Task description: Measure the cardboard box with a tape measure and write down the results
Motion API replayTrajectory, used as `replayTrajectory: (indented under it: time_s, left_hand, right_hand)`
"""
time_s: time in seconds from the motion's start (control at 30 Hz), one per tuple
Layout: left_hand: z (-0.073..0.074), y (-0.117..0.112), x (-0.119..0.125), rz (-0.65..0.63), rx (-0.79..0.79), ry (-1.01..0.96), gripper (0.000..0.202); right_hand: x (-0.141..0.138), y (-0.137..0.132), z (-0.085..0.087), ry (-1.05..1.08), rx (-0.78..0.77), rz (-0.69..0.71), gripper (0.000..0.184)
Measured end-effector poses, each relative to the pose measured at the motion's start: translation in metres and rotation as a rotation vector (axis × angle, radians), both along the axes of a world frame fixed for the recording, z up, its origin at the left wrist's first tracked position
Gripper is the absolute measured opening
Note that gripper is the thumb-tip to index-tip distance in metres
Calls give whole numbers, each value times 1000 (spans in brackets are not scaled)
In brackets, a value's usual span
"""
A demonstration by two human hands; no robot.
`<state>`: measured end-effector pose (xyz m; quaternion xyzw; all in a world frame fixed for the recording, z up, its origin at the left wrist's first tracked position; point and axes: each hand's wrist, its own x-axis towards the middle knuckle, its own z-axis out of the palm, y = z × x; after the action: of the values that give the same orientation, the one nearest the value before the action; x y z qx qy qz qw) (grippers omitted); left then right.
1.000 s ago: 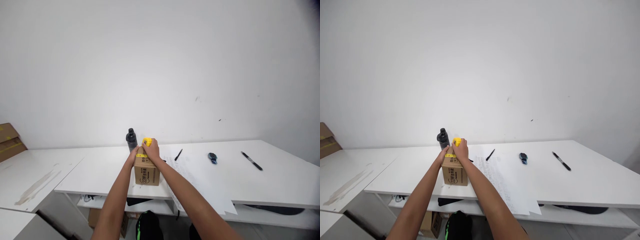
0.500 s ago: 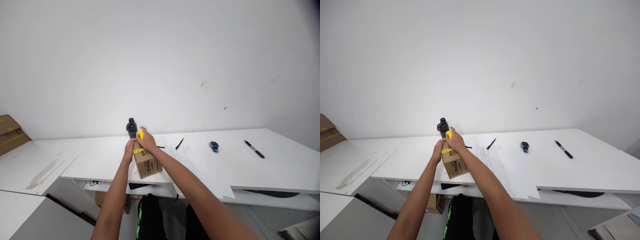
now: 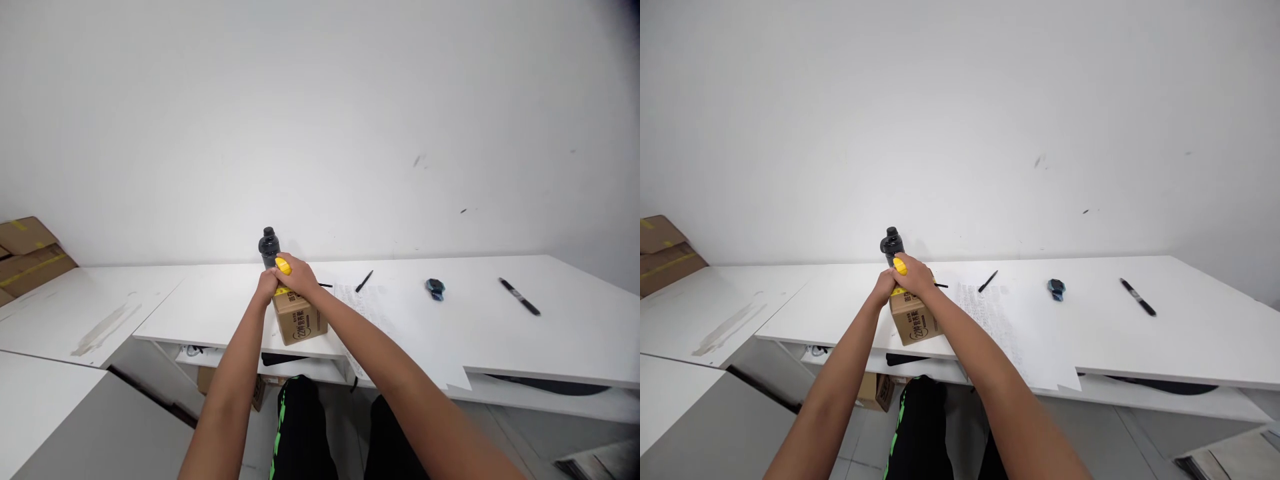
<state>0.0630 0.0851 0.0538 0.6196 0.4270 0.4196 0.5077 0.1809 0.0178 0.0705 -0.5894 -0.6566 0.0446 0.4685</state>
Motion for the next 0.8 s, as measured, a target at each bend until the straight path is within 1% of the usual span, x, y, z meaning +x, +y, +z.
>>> replayTrajectory:
  time_s: [0.07,0.2,0.3,0.43,0.57,0.67,0.8]
  left_hand:
    - [-3,-1,1,5,-1,-32,18]
    - [-9,-3,0,-23,0,-73,16]
    - [-11,-4,-2,-40,5,-84,16]
    - [-12,-5,-5,-43,-12,-81,17]
    - [-13,-2,-6,-64,-27,-44,17]
    - [-14,0,-7,-105,-34,-30,16]
    - [-13,1,-9,-156,-40,-24,15]
  right_hand:
    - [0,0,0,20,-14,10,47]
    - [-2,2,-1,-25,-48,-76,58]
    - [-3,3,-2,-59,-72,-108,57]
    - [-3,3,0,-38,-82,-55,46]
    - [-1,2,0,1,-103,-24,46]
    - [-1,2,-1,34,-121,-5,46]
    - [1,-2,1,27,-112,35,45]
